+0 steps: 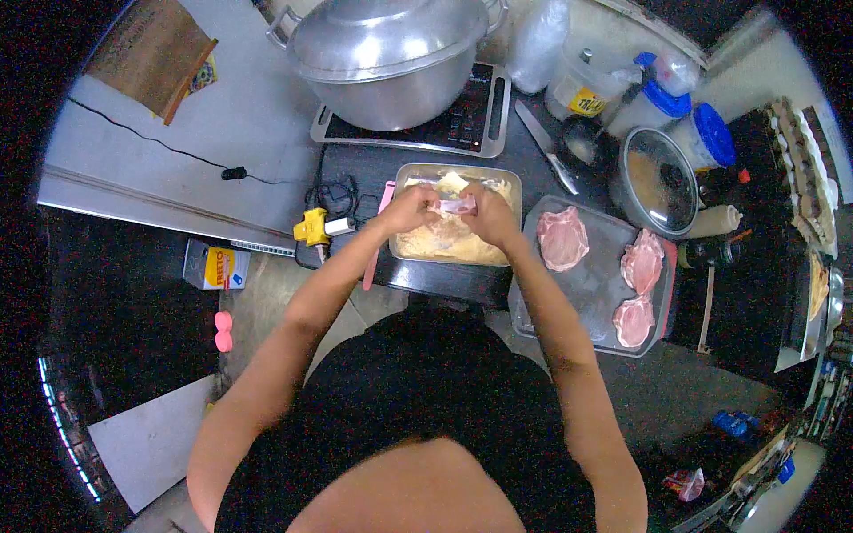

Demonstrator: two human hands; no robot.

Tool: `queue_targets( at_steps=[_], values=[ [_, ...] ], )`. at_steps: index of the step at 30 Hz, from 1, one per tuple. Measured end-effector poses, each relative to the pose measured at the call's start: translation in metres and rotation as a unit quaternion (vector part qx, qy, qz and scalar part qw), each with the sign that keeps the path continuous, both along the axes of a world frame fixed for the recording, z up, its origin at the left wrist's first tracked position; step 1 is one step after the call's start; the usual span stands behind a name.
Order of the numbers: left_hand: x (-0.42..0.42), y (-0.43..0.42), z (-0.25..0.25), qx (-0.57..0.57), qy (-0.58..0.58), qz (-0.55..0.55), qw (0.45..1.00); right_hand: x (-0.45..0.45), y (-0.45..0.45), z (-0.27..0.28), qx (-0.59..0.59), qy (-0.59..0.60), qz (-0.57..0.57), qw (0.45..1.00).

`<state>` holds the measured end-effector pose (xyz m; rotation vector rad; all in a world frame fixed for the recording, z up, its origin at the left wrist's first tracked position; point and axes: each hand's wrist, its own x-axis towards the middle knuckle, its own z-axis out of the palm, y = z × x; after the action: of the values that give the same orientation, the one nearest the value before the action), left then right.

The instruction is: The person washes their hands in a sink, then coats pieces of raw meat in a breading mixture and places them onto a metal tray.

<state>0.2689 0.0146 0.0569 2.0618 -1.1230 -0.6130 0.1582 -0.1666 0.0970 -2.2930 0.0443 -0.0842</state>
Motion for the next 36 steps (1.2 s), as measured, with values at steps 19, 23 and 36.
queue_targets(
  at_steps=[19, 23, 36],
  values=[
    [-0.042, 0.024, -0.01, -0.043, -0.047, -0.012, 0.998, -0.02, 0.013, -0.034, -0.126, 0.069, 0.142, 0.979],
    [-0.017, 0.016, 0.0, -0.1, 0.188, 0.055, 0.976, -0.009, -0.014, -0.019, 0.094, 0.068, 0.051, 0.992],
    [-0.059, 0.001, -0.01, 0.123, -0.248, -0.018, 0.961, -0.001, -0.015, -0.072, -0.154, -0.037, -0.132, 0.978]
  ],
)
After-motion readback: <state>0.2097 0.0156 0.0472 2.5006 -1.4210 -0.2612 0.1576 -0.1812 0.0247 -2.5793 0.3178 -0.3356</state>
